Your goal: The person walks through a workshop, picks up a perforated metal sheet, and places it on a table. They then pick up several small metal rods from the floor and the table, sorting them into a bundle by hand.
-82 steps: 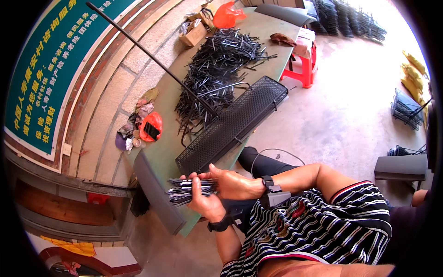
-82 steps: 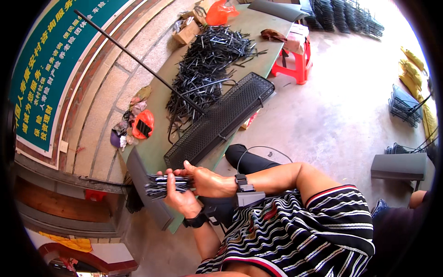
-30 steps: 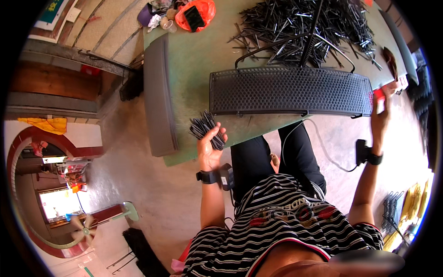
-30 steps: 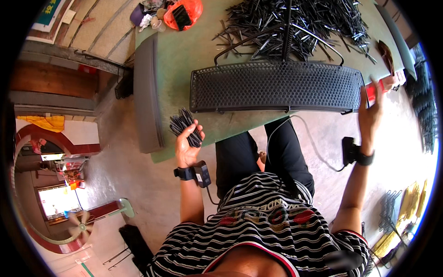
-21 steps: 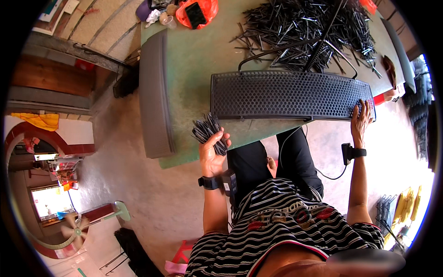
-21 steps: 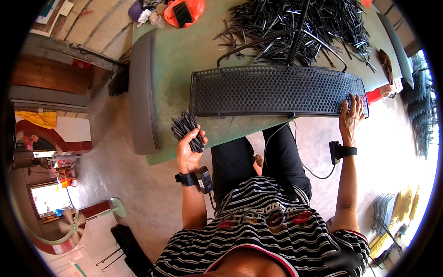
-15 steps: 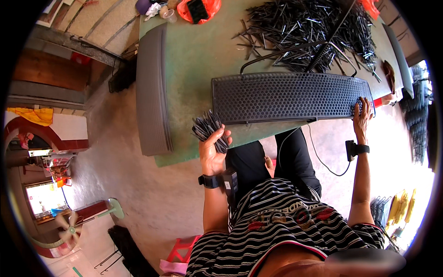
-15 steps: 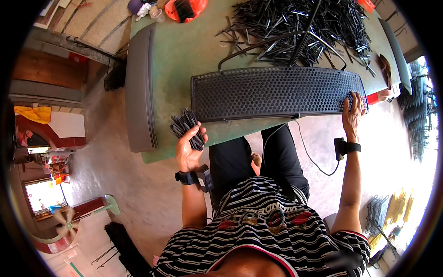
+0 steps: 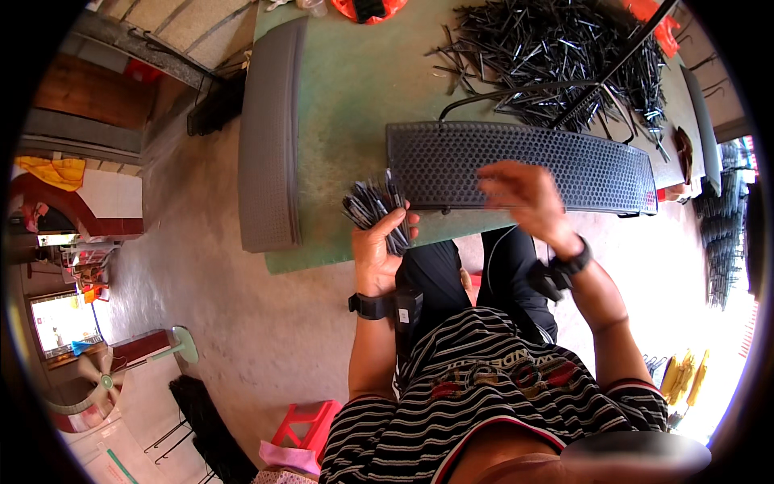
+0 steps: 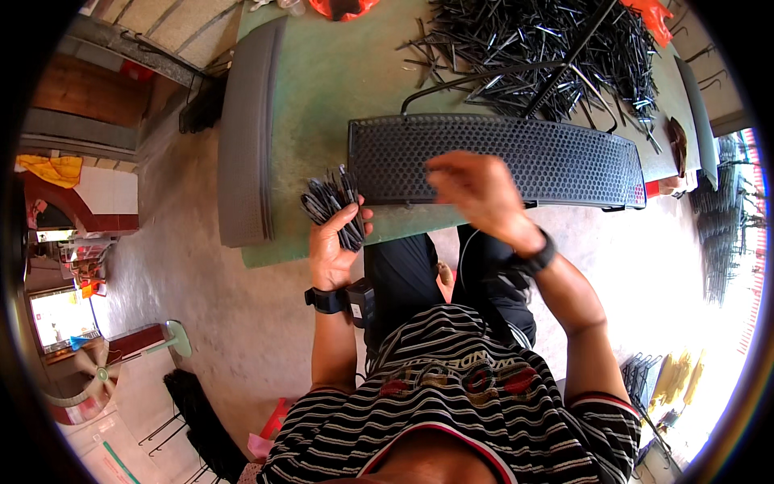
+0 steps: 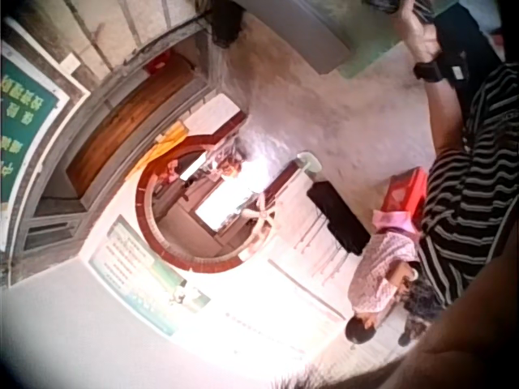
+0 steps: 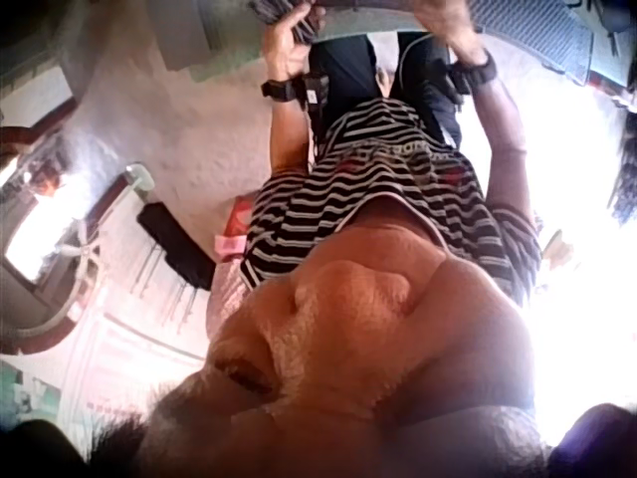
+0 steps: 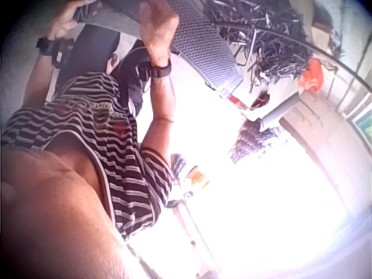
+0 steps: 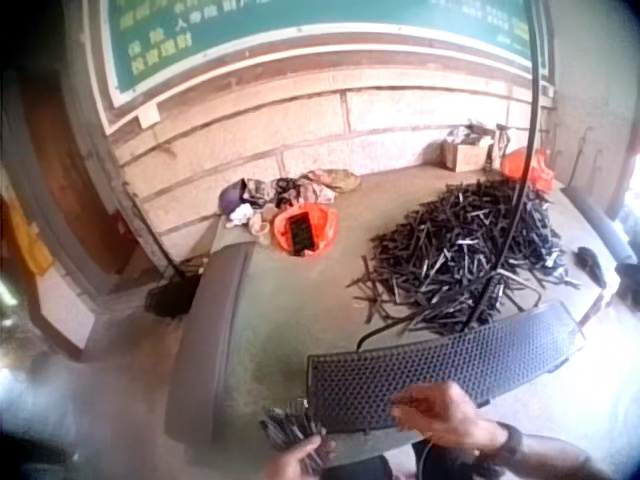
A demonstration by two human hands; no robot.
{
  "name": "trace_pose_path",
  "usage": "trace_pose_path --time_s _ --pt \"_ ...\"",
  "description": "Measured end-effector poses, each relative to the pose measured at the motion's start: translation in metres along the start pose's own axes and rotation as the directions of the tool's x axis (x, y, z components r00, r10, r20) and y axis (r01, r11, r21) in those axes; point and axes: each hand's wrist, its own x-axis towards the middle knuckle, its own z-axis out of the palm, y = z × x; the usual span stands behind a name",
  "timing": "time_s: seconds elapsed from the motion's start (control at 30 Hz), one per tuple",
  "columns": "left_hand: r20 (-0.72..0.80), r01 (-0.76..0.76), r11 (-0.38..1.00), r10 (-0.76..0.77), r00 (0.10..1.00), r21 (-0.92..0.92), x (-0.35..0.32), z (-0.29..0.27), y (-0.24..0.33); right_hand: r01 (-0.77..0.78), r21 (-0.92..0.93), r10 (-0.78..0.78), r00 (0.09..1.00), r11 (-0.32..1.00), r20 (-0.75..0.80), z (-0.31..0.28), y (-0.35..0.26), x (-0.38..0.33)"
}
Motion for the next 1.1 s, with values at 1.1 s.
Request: trace_pose_path --time_s 1.1 --pt "-0.03 0.033 0.997 -0.035 0.999 -0.067 0.012 -0.007 0.012 0.402 -0.211 -0.434 0.891 0.891 -0.136 0.064 -0.008 0.122"
